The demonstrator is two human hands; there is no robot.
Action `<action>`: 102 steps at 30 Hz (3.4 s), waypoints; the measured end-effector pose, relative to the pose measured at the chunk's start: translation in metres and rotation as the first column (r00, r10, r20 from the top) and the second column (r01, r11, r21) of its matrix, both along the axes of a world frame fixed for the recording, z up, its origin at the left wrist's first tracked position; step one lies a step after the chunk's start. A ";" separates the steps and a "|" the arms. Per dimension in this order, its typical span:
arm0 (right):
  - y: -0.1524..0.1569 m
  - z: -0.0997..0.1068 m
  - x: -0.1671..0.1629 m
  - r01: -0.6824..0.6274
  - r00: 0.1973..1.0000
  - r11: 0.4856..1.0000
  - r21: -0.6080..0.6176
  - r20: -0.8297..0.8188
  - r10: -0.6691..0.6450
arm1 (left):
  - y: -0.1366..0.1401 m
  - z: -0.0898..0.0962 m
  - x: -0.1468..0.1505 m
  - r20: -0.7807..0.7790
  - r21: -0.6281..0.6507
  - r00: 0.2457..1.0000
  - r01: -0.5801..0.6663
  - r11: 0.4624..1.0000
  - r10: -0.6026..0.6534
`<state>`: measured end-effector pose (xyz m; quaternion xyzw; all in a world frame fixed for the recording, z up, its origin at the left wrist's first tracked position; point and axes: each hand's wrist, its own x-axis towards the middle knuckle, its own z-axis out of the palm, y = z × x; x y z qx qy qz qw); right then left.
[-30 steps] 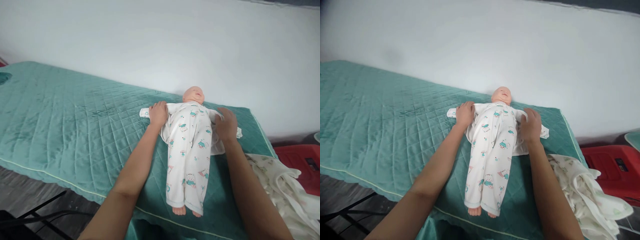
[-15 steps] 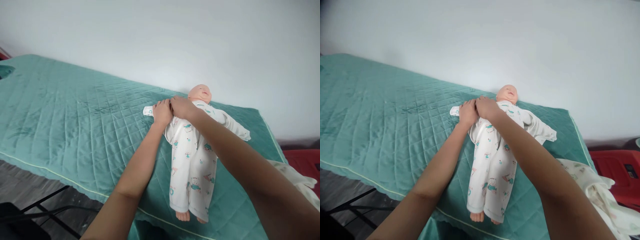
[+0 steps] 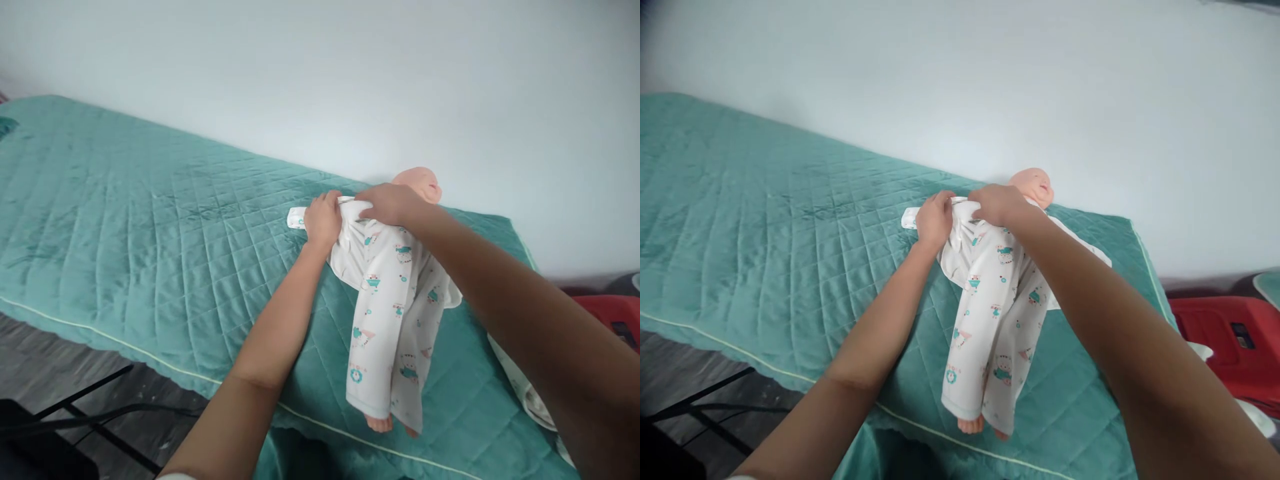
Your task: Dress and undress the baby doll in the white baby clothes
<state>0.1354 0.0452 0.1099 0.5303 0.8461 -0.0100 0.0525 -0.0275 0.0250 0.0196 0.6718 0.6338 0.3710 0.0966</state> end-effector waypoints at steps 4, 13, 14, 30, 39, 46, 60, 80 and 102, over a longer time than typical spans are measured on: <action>-0.010 0.012 0.020 0.083 0.993 0.996 0.042 -0.087 -0.079 | 0.001 -0.009 -0.005 0.070 -0.043 0.997 -0.028 0.999 0.031; -0.032 0.037 0.029 0.103 0.995 0.992 0.078 -0.023 -0.102 | -0.013 -0.002 -0.002 -0.115 -0.158 0.990 -0.099 0.983 0.081; -0.032 0.035 0.026 0.091 0.996 0.994 0.067 -0.020 -0.089 | -0.015 0.000 -0.001 -0.140 -0.143 0.984 -0.132 0.981 0.112; -0.048 -0.003 0.028 0.261 0.854 0.935 0.241 -0.510 -0.106 | -0.010 0.004 0.017 -0.449 -0.002 0.892 0.051 0.999 -0.046; -0.086 -0.091 0.131 0.586 0.707 0.737 0.336 -0.657 -0.263 | -0.006 0.003 0.008 -0.439 -0.030 0.898 -0.051 0.998 0.033; -0.090 -0.097 0.136 0.621 0.720 0.723 0.301 -0.584 -0.375 | -0.029 0.015 0.015 -0.363 0.039 0.931 0.068 0.997 -0.049; -0.092 -0.088 0.144 0.795 0.504 0.590 0.145 -0.700 -0.506 | -0.030 0.095 0.166 -0.540 -0.334 0.566 0.536 0.776 -0.623; -0.088 -0.088 0.153 0.820 0.427 0.569 0.067 -0.733 -0.529 | -0.001 0.088 0.206 -0.671 -0.478 0.416 0.391 0.787 -0.614; -0.086 -0.093 0.163 0.859 0.295 0.508 -0.055 -0.759 -0.580 | -0.002 0.083 0.208 -0.728 -0.390 0.371 0.468 0.793 -0.576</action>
